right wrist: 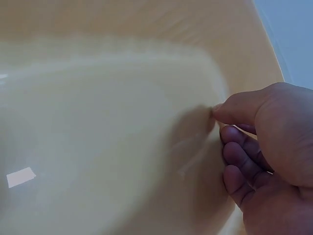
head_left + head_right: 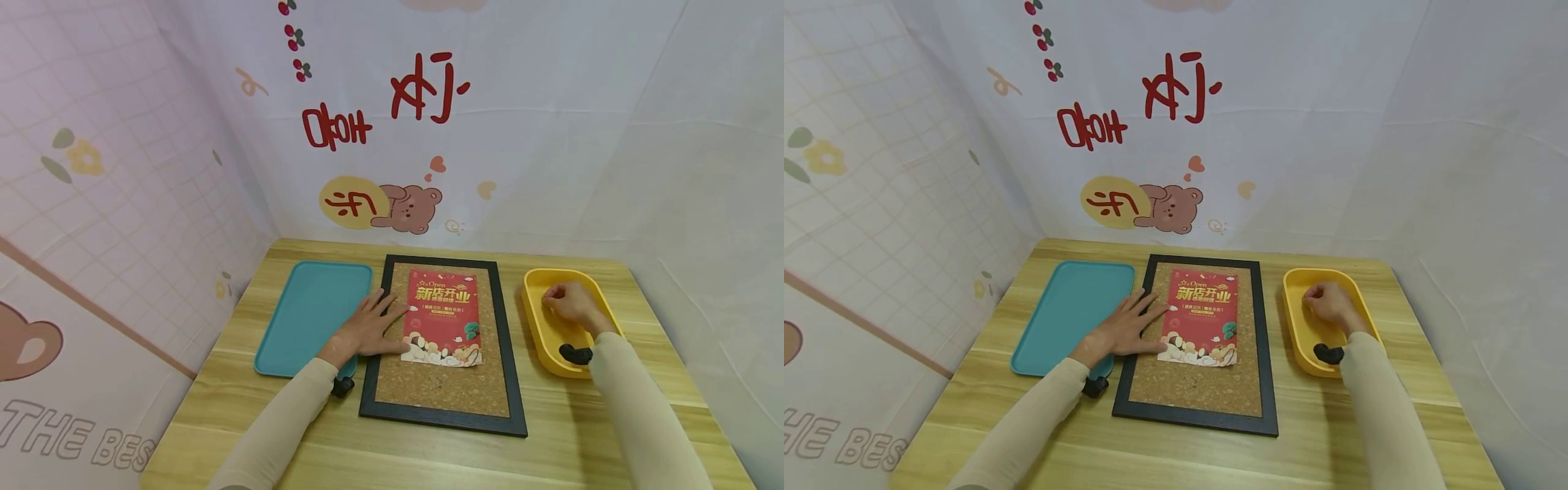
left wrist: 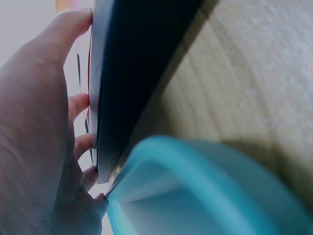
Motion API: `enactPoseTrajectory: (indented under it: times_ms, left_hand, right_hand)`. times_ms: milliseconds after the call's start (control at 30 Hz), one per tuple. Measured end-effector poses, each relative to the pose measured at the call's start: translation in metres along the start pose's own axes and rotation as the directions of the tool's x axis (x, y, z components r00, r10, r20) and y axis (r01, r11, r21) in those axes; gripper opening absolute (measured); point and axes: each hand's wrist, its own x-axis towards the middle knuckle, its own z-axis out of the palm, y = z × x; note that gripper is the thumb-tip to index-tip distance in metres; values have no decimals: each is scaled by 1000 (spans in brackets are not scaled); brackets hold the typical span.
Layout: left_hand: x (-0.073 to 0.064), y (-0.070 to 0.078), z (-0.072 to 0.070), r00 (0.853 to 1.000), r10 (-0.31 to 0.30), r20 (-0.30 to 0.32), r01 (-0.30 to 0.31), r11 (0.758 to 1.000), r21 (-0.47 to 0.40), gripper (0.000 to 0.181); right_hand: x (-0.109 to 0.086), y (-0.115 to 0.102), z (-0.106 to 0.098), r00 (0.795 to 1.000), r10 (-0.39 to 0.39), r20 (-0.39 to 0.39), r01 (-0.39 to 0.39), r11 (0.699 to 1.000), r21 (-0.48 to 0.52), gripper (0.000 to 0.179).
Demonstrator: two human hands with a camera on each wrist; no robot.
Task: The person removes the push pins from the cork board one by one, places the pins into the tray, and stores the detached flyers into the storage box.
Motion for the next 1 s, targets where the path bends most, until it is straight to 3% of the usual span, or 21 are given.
enactPoseTrajectory:
  times_ms: [733, 1000]
  left_hand:
    - [1, 1, 0, 1000, 7, -8, -7, 1000, -6, 95]
    - [0, 1, -1, 1000, -2, -1, 2, 1000, 9, 97]
  right_hand:
    - [-5, -2, -1, 1000, -8, -28, 8, 1000, -7, 22]
    - [-11, -2, -4, 997, -63, -35, 63, 998, -14, 29]
